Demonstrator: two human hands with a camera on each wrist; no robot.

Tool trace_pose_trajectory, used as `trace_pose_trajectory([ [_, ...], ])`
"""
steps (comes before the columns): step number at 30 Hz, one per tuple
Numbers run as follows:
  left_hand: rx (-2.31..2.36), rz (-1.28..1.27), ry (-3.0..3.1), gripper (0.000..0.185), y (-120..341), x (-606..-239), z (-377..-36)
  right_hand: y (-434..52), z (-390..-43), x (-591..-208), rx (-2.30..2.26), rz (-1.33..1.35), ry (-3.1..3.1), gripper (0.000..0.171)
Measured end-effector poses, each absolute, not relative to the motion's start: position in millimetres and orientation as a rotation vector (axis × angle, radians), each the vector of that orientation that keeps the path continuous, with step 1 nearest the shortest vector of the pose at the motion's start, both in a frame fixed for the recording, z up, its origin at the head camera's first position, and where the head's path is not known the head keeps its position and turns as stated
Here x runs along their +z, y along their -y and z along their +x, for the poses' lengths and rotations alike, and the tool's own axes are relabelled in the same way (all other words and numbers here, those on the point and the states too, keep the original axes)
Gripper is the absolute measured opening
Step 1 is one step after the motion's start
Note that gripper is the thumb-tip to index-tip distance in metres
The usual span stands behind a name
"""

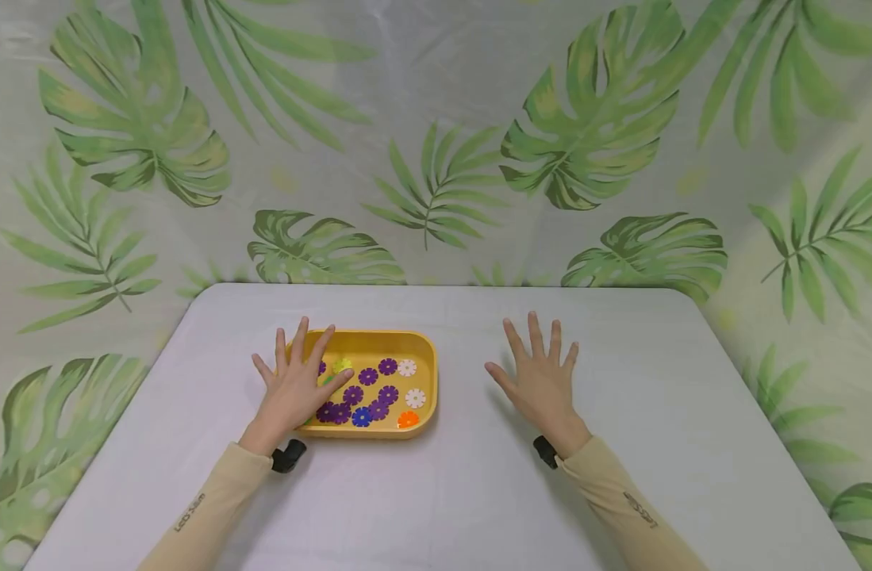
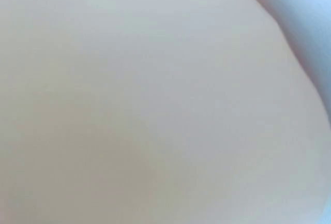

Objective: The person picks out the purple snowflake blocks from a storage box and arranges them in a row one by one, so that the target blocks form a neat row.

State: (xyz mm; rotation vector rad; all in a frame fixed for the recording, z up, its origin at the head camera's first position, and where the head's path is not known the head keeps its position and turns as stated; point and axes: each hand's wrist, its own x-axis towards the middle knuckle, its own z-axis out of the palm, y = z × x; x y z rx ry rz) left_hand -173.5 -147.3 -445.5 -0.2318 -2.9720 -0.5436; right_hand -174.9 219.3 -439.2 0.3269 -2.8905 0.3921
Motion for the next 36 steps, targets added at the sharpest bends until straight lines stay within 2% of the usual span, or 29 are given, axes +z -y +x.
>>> trace_pose_trajectory([
  [5,-0.605,-0.250,2.953,0.078,153.4,-439.1,-171.9,-206.3,-178.9,-434.5,0.443,0.403,2.859,0.075],
  [9,-0.811,-0.279,2.866,0.069,166.8,-436.2,-173.7,-187.7,-182.9,-428.5,0.644,0.565,2.780,0.069],
  [12,-1.069,-0.260,2.775,0.061,180.4,-438.5,-176.9,-168.4,-184.3,-423.9,0.933,0.709,2.740,0.063],
  [17,-1.618,-0.051,2.630,0.052,203.2,-448.1,-181.2,-134.1,-183.5,-419.6,1.514,0.849,2.770,0.050],
  [22,-2.098,0.029,2.453,0.051,217.7,-462.2,-180.3,-107.6,-185.2,-420.8,2.022,0.945,2.842,0.050],
  [27,-2.283,-0.004,2.346,0.053,220.4,-475.9,-177.6,-86.5,-189.0,-425.0,2.207,0.909,2.927,0.044],
  [36,-2.293,-0.036,2.298,0.051,218.6,-484.6,-177.3,-63.5,-193.2,-439.0,2.154,0.777,3.105,0.033],
])
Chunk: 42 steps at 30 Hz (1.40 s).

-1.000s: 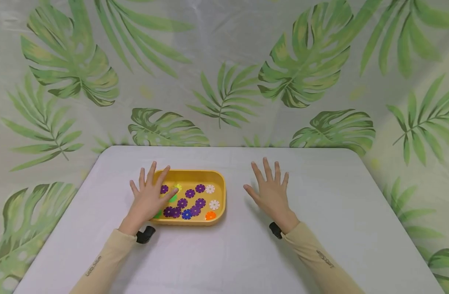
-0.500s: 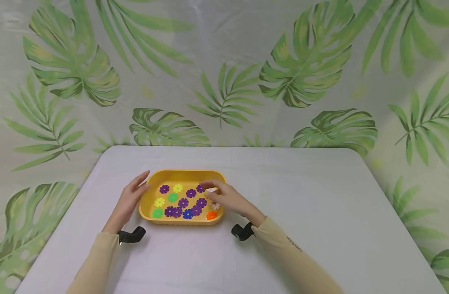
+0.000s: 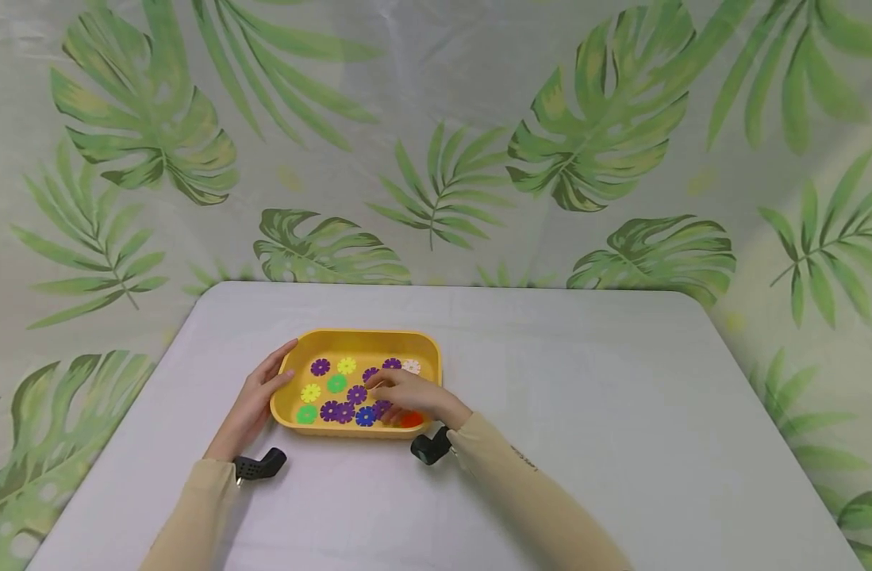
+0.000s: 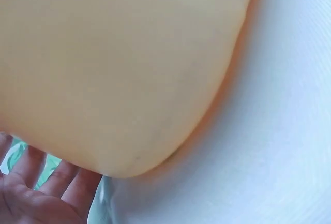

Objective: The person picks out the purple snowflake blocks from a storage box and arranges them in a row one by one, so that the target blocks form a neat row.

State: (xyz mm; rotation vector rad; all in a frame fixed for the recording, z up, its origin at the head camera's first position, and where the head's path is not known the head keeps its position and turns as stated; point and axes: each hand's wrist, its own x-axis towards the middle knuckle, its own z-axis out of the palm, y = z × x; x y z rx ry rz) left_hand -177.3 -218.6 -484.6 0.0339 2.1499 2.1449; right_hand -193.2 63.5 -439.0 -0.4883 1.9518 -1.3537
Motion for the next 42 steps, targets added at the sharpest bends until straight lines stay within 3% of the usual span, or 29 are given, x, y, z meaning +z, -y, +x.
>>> trace_pose_trajectory([
  [11,2.162,0.047,-2.159,0.051,217.0,-486.7,-175.7,-53.1,-194.3,-449.1,-1.318,-0.388,-2.038,0.018],
  [23,2.183,0.044,-2.131,0.052,216.5,-493.0,-176.9,-58.0,-193.4,-445.9,-1.428,-0.488,-2.205,0.013],
  [33,2.196,0.043,-2.129,0.051,215.9,-492.4,-177.3,-104.9,-197.6,-424.5,-1.601,-0.392,-2.180,0.019],
  [42,2.195,0.025,-2.152,0.051,217.7,-492.5,-175.2,-164.9,-214.1,-441.7,-1.622,-0.139,-2.343,0.023],
])
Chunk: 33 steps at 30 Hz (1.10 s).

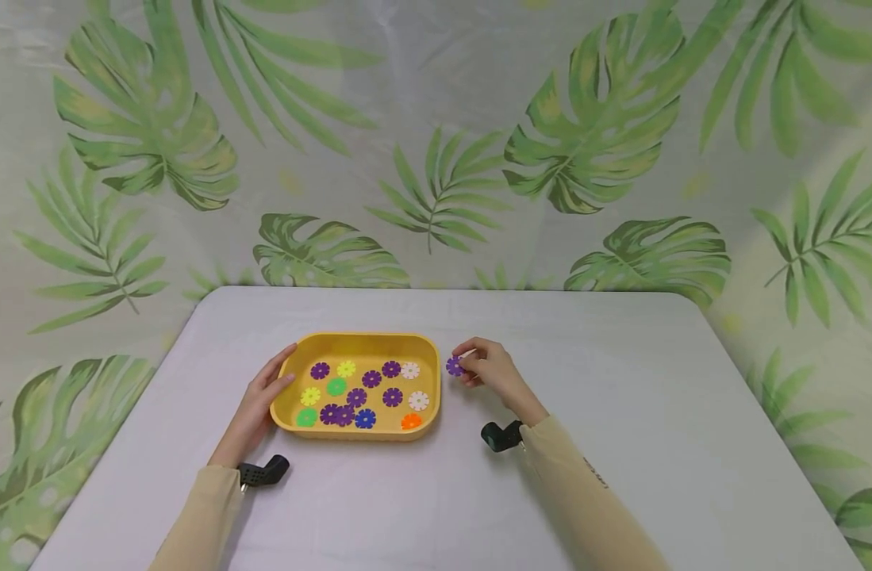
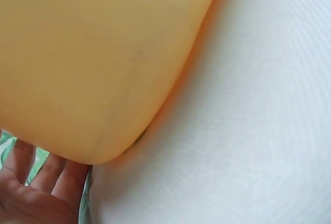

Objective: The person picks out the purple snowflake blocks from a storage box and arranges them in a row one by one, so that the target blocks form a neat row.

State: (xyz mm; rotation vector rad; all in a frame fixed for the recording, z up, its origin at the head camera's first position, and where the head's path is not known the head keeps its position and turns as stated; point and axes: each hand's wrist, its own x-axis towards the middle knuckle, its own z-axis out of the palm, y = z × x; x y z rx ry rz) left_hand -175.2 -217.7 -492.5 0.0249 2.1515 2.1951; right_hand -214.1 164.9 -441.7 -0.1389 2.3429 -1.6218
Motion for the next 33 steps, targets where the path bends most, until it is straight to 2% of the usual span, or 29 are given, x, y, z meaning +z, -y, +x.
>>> trace_pose_trajectory([
  [6,2.202,0.026,-2.157,0.051,217.9,-492.5,-173.9,-183.3,-219.3,-459.2,-1.635,-0.098,-2.321,0.024],
  [17,2.210,0.014,-2.148,0.050,216.3,-494.0,-174.4,-179.7,-220.7,-471.0,-1.434,0.001,-2.424,0.027],
  [21,2.205,0.007,-2.154,0.050,216.9,-494.7,-174.5,-178.5,-219.3,-466.6,-1.420,-0.017,-2.469,0.028],
  [26,2.205,0.003,-2.154,0.050,217.0,-494.0,-174.3,-170.1,-214.3,-452.1,-1.635,-0.151,-2.387,0.026],
  [33,2.200,0.004,-2.161,0.051,216.9,-493.5,-175.0,-127.6,-202.5,-425.7,-1.761,-0.351,-2.188,0.030],
])
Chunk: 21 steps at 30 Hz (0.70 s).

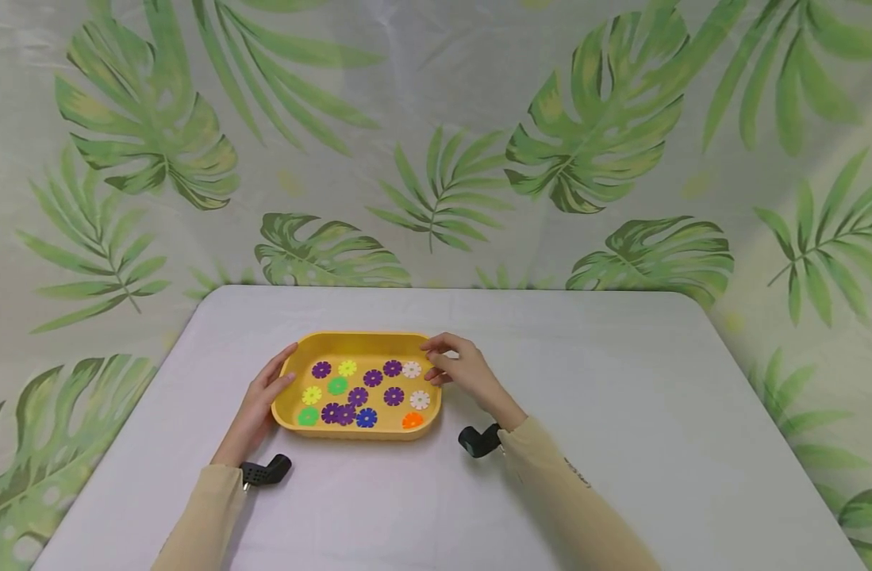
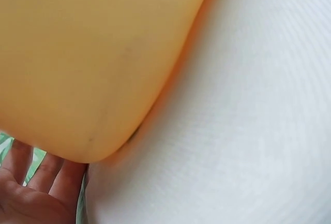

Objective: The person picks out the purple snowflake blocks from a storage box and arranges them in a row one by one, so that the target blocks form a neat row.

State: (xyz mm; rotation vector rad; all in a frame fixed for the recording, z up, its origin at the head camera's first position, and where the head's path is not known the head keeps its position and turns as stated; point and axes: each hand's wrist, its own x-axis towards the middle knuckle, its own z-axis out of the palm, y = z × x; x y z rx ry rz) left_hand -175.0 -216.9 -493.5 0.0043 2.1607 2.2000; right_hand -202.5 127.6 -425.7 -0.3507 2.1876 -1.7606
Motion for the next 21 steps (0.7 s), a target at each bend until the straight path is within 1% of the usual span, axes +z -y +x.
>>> trace_pose_trajectory([
  [5,2.206,-0.006,-2.160,0.050,216.5,-493.6,-174.6,-89.4,-192.8,-423.7,-1.686,-0.444,-2.080,0.030],
  [9,2.215,-0.003,-2.155,0.050,216.1,-493.5,-174.0,-60.7,-188.4,-434.0,-1.640,-0.512,-2.002,0.029],
  [12,2.219,-0.003,-2.153,0.050,216.0,-493.3,-173.8,-41.8,-186.0,-442.5,-1.590,-0.498,-1.964,0.028],
  [16,2.215,0.001,-2.157,0.050,216.3,-493.5,-174.0,-22.8,-182.8,-449.9,-1.491,-0.471,-1.978,0.026],
  [21,2.209,-0.005,-2.163,0.050,216.0,-493.0,-174.1,-9.9,-181.3,-454.3,-1.357,-0.508,-2.088,0.023],
])
